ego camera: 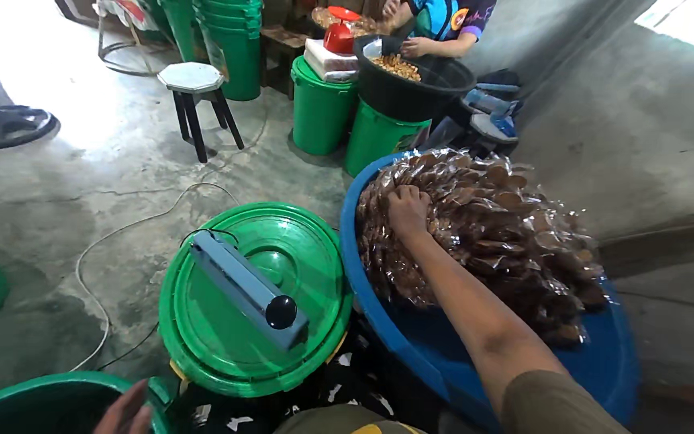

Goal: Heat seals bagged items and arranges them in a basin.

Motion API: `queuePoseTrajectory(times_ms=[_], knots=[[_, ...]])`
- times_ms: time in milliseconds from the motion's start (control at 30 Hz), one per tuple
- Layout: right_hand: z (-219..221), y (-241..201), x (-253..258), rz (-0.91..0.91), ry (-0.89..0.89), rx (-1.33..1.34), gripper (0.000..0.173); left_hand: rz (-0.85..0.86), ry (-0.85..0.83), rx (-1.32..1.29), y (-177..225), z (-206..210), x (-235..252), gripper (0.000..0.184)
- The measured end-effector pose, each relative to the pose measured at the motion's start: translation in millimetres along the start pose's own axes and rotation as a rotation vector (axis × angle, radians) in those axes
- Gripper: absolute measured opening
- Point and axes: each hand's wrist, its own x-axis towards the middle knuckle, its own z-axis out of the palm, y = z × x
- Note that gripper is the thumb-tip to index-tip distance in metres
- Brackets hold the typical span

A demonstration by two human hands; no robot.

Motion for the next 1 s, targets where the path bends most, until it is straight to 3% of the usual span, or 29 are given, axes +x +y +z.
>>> queuePoseTrajectory(times_ms=[100,167,233,300,367,433,533,633,733,867,933,1000], knots=[[-24.4,-4.8,-26.0,-0.165,0.306,0.247,0.020,0.286,-0.219,-0.125,47.0,42.4,1.8,0.033],[-50.4,-27.2,-66.8,-0.243,0.291,0.441,0.024,0.329,-0.442,-0.331,74.8,72.8,-2.5,0.030],[-69.1,-57.0,-116.1,-0.270,-0.020,0.703,0.029,0.273,-0.622,-0.562,86.4,102.1,-5.5,0.044],[-69.2,-84.8,-153.4,-0.261,-0.520,1.008,0.029,0.216,-0.722,-0.643,84.6,124.2,-0.7,0.081],[-48.1,-107.6,-177.1,-0.202,-0.931,1.285,0.020,0.104,-0.743,-0.663,82.1,136.1,2.7,0.089],[-27.1,-126.4,-185.7,-0.024,-1.133,1.460,0.010,-0.034,-0.676,-0.732,76.3,140.1,3.8,0.073],[-18.2,-155.5,-169.0,0.105,-0.985,1.292,0.013,-0.087,-0.365,-0.641,73.3,133.5,11.7,0.055],[-0.6,-186.4,-147.2,-0.133,-0.713,0.999,0.035,-0.015,-0.080,-0.383,66.1,133.8,35.8,0.053],[28.9,-208.4,-125.1,-0.248,-0.538,0.856,0.035,-0.054,0.005,-0.362,52.6,140.9,63.6,0.052],[-8.2,-204.9,-74.1,-0.145,-0.641,0.864,0.034,-0.100,0.042,-0.465,60.0,133.5,82.0,0.052],[-41.1,-198.4,-72.2,-0.384,-0.786,0.799,0.041,-0.126,0.084,-0.508,61.8,126.7,94.9,0.052],[-57.2,-204.6,-91.5,-0.592,-0.874,0.553,0.056,-0.148,0.108,-0.515,60.7,119.9,107.9,0.054]])
